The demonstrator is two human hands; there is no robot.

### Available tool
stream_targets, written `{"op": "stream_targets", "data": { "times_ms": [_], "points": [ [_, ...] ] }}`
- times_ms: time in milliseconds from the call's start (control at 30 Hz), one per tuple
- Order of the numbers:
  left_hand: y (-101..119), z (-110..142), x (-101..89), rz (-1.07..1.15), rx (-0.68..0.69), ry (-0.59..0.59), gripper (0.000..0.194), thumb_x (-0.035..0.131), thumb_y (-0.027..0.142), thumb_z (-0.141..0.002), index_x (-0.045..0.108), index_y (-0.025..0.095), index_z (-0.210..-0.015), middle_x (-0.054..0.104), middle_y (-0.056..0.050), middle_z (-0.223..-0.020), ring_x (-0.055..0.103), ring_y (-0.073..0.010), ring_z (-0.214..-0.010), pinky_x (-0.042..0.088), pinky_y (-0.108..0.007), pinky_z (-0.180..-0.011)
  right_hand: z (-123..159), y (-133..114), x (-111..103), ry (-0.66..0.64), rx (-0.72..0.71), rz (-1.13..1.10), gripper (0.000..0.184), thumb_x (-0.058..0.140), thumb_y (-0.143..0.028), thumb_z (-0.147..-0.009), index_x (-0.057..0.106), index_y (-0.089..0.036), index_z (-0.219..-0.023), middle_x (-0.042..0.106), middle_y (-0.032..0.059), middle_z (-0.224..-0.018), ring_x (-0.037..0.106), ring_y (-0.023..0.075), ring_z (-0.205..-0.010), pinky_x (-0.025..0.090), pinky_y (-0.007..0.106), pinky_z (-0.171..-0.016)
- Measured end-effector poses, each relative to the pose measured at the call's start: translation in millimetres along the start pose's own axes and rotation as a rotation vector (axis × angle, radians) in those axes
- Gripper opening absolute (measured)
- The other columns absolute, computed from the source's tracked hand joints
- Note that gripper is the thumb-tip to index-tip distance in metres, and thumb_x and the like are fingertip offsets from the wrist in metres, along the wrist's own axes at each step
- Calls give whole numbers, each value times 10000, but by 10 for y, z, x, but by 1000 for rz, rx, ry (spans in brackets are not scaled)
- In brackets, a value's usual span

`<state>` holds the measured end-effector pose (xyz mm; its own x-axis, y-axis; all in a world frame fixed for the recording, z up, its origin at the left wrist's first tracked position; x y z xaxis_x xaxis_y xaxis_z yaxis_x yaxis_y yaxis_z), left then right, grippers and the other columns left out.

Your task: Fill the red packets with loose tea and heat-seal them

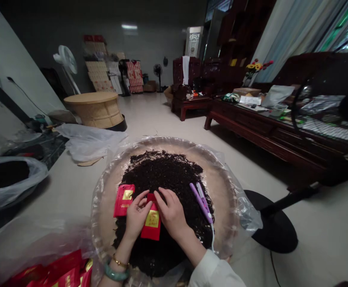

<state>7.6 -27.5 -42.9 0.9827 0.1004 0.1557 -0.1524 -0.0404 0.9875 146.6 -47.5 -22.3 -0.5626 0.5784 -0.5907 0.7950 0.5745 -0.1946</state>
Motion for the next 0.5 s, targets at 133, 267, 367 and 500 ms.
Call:
{"op": "stream_targets", "data": {
  "times_ms": [133,267,367,500],
  "points": [
    [-33,3,20,27,-66,12,455,780,328,-600,694,141,-1006,724,-41,-761,684,-170,-720,570,-264,-686,-1,-20,-23,36,-21,37,315,502,-146,-917,608,-188,-1211,620,135,-1100,538,247,-1035,527,409,-854],
    [-71,11,23,53,-112,-6,474,785,325,-598,697,126,-1019,730,-45,-743,683,-164,-696,559,-253,-668,-9,-26,-68,107,11,122,198,567,-194,-903,688,-206,-1059,636,94,-901,532,219,-873,505,369,-774],
    [-89,10,21,50,-114,-18,474,785,327,-604,698,120,-1021,735,-53,-748,687,-170,-697,559,-261,-669,-16,-26,-67,91,-12,104,204,560,-183,-909,677,-175,-1076,669,84,-859,522,209,-825,478,349,-746],
    [-108,1,17,46,-111,-25,458,780,334,-610,699,119,-1007,749,-77,-779,707,-202,-750,572,-304,-722,-13,-30,-47,64,-18,-3,148,558,-186,-914,678,-192,-1001,719,57,-902,540,213,-895,455,341,-776]
  ]
}}
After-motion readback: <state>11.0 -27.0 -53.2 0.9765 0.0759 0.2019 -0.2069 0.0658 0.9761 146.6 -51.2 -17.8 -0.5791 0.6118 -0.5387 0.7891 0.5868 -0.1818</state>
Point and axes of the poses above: each hand's wrist, its own z-axis away from the middle knuckle, its own x-axis out of the palm, y = z × x, the point moved 2 cm from there along -z, towards the middle knuckle
